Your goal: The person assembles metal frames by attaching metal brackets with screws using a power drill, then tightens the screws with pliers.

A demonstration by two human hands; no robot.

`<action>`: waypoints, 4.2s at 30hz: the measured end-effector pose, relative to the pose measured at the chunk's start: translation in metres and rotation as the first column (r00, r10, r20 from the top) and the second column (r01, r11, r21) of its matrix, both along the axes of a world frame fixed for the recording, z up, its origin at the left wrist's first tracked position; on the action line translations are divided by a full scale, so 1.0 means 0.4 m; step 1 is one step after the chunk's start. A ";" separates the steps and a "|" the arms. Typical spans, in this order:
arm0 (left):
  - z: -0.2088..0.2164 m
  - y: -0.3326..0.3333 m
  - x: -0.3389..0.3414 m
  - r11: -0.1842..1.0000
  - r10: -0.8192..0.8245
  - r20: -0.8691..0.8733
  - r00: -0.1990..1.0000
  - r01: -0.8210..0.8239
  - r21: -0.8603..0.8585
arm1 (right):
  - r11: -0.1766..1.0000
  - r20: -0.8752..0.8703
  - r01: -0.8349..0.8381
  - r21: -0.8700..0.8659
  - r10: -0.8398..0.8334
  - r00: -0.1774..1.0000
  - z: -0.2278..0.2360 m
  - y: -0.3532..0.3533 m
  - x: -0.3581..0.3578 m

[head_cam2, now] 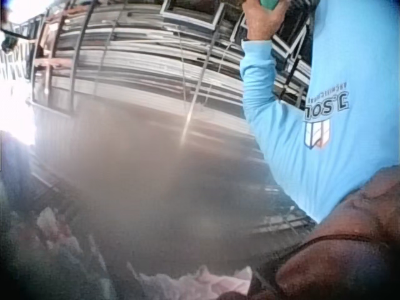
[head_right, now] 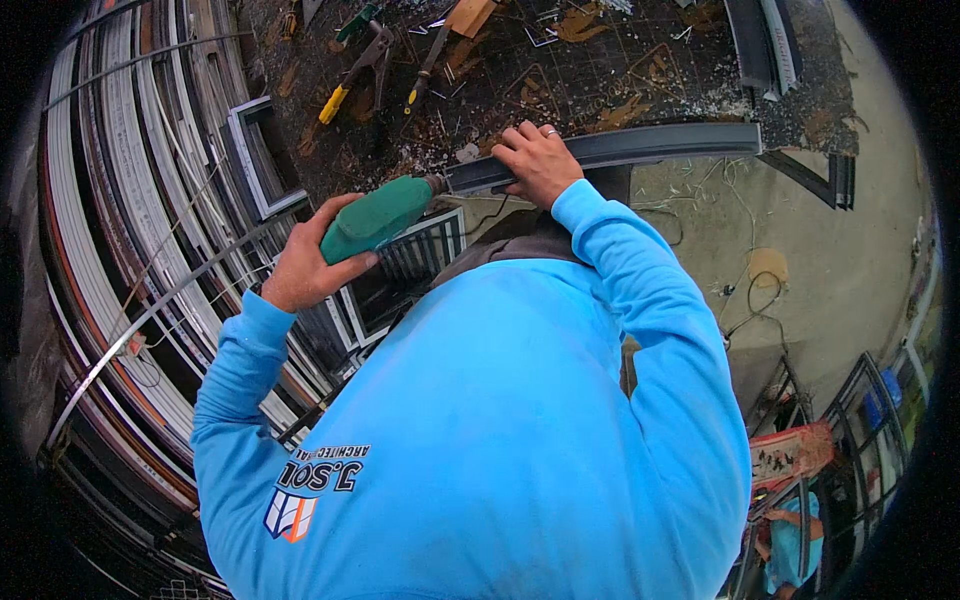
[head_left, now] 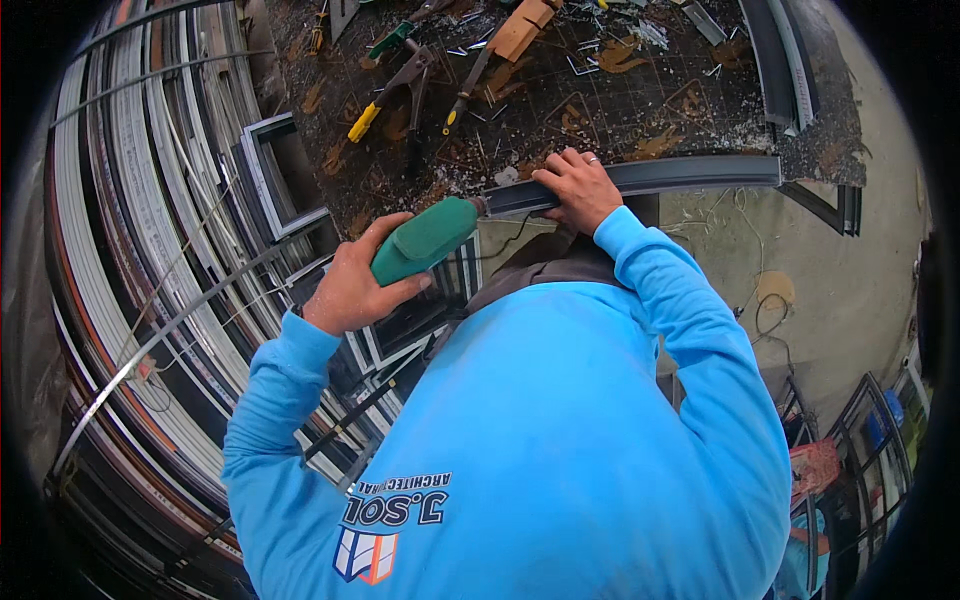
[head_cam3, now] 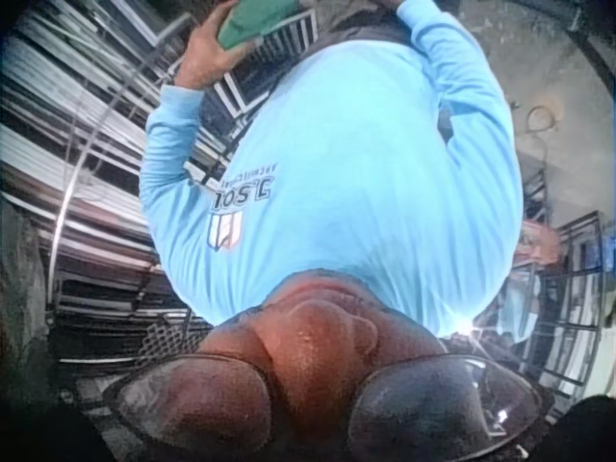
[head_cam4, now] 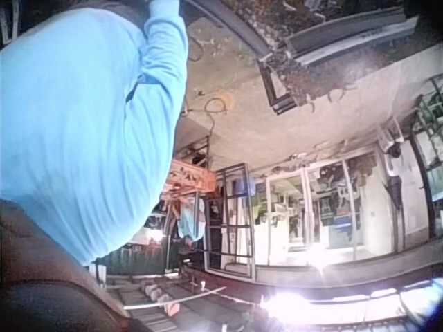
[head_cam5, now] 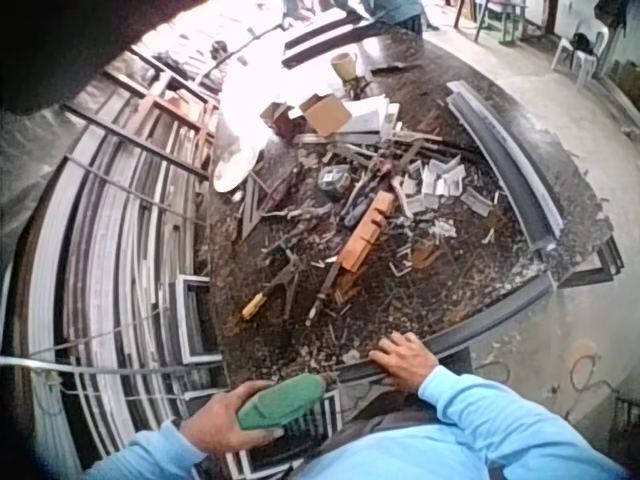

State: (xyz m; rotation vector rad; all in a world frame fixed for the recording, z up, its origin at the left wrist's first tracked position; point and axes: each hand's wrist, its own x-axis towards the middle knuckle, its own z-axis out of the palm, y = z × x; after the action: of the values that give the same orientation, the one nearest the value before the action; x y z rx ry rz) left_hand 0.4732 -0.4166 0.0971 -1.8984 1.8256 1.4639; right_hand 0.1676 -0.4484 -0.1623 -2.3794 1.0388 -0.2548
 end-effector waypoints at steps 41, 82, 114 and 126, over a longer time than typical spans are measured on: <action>0.008 0.128 0.008 0.949 0.310 -0.147 0.939 -0.314 -0.005 | 0.999 -0.035 -0.012 0.032 0.013 0.999 0.001 -0.001 0.003; -0.008 0.179 -0.079 0.991 -0.003 0.048 0.999 0.009 -0.132 | 1.000 0.000 0.001 0.003 -0.001 1.000 -0.001 0.005 0.000; -0.058 0.185 0.045 0.997 -0.067 0.023 0.997 0.068 -0.033 | 1.000 -0.016 -0.008 0.015 0.009 1.000 -0.018 0.010 0.010; 0.127 0.235 0.057 0.777 0.617 -0.263 0.741 -0.628 0.054 | 0.974 -0.229 0.213 -0.076 -0.225 0.947 0.059 -0.019 -0.360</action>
State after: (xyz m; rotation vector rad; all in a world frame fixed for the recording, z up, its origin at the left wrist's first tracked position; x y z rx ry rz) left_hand 0.4961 -0.3225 0.1480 -2.6100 1.3408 1.9699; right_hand 0.0235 -0.4560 -0.1387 -2.3809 1.4276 -0.0767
